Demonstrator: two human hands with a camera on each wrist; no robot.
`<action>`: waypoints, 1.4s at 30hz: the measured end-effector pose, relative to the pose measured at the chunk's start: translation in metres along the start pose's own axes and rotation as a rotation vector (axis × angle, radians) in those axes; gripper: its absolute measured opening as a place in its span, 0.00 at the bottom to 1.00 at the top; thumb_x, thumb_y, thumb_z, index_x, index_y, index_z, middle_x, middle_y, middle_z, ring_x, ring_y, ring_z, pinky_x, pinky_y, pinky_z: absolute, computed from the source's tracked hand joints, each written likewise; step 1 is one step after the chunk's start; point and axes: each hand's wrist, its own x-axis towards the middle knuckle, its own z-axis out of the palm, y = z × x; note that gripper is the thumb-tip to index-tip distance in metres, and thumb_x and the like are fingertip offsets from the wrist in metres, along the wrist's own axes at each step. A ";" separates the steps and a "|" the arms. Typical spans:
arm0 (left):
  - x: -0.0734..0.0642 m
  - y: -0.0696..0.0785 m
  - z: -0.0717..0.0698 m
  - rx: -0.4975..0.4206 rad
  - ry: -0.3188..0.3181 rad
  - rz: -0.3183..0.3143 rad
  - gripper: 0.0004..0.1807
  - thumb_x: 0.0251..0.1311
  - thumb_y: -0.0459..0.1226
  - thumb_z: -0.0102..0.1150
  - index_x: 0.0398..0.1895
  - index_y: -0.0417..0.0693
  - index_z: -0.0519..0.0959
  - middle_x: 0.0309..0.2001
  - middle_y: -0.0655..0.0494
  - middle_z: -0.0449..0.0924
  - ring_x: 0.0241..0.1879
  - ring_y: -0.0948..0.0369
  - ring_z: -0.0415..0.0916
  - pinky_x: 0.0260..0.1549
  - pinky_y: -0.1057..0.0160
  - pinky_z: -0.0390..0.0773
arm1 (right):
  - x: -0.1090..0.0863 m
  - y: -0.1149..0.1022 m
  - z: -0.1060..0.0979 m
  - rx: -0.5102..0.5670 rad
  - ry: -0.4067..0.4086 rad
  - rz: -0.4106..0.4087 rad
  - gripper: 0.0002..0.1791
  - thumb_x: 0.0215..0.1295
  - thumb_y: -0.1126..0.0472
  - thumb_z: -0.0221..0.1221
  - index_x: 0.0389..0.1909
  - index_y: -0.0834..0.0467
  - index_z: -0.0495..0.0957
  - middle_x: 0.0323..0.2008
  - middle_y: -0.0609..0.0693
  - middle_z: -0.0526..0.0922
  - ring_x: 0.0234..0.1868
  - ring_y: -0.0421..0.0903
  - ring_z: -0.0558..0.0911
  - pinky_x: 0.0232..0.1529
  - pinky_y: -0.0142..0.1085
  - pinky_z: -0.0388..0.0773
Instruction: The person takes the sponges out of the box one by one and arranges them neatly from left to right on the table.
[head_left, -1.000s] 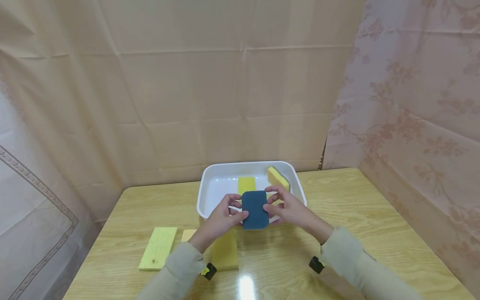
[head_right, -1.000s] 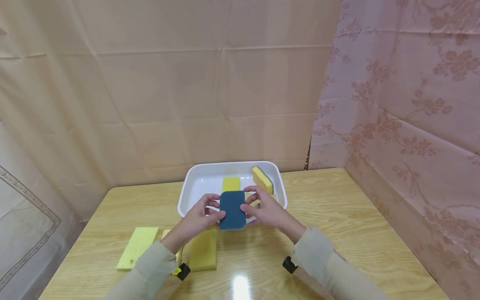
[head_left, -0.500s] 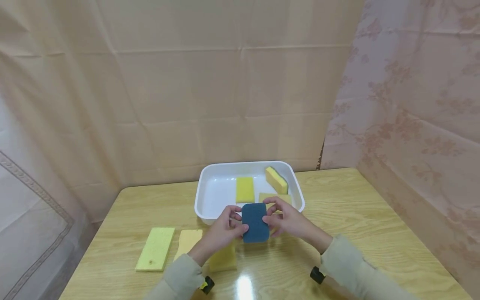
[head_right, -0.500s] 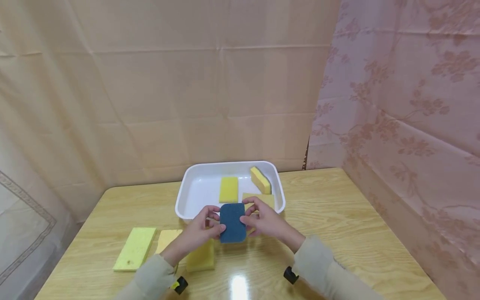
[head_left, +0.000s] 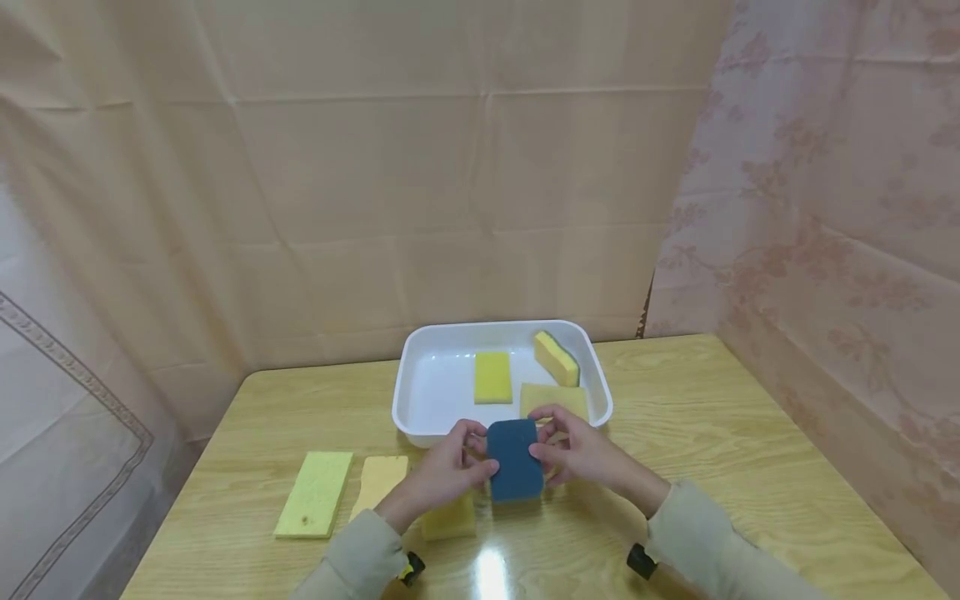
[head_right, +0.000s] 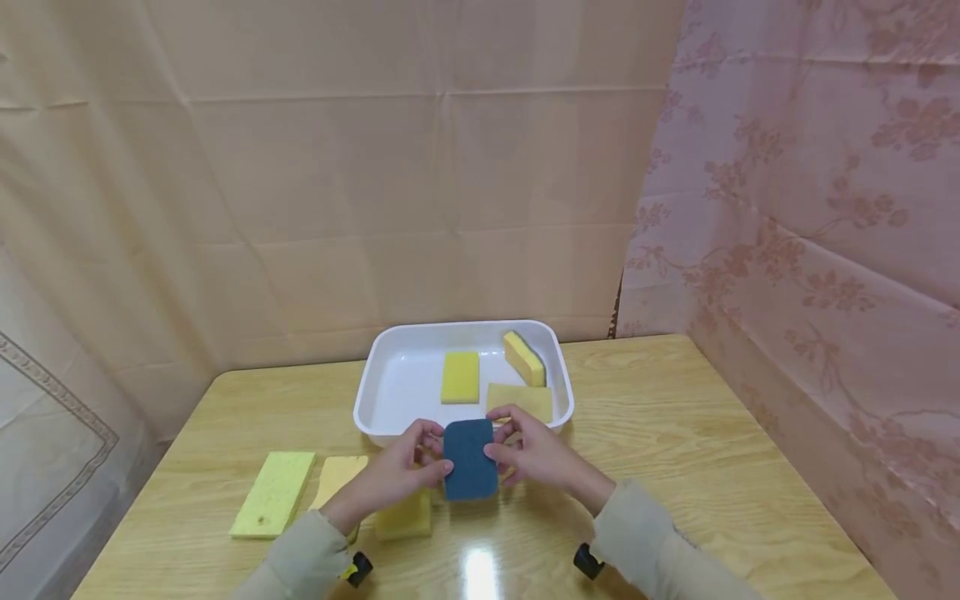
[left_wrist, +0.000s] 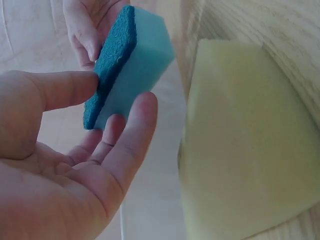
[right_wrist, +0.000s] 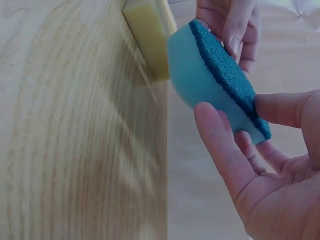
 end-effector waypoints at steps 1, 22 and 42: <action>0.000 -0.001 0.000 0.037 0.000 0.009 0.25 0.69 0.40 0.63 0.62 0.40 0.65 0.48 0.50 0.76 0.42 0.57 0.78 0.41 0.57 0.81 | -0.001 0.001 0.001 -0.001 -0.002 -0.005 0.28 0.72 0.63 0.61 0.67 0.63 0.62 0.45 0.60 0.71 0.35 0.52 0.84 0.36 0.53 0.86; -0.003 -0.003 0.005 0.172 -0.014 0.060 0.15 0.67 0.39 0.65 0.50 0.39 0.75 0.37 0.58 0.79 0.35 0.61 0.78 0.34 0.65 0.80 | -0.012 0.017 0.007 -0.038 -0.049 -0.005 0.26 0.73 0.64 0.60 0.67 0.64 0.65 0.45 0.60 0.70 0.37 0.55 0.82 0.34 0.53 0.86; 0.000 -0.007 0.007 0.256 0.025 0.023 0.15 0.65 0.36 0.67 0.50 0.38 0.78 0.37 0.57 0.84 0.35 0.63 0.80 0.34 0.63 0.81 | -0.004 0.024 0.007 -0.012 -0.092 0.088 0.26 0.74 0.62 0.59 0.68 0.64 0.63 0.43 0.59 0.69 0.35 0.52 0.83 0.36 0.51 0.86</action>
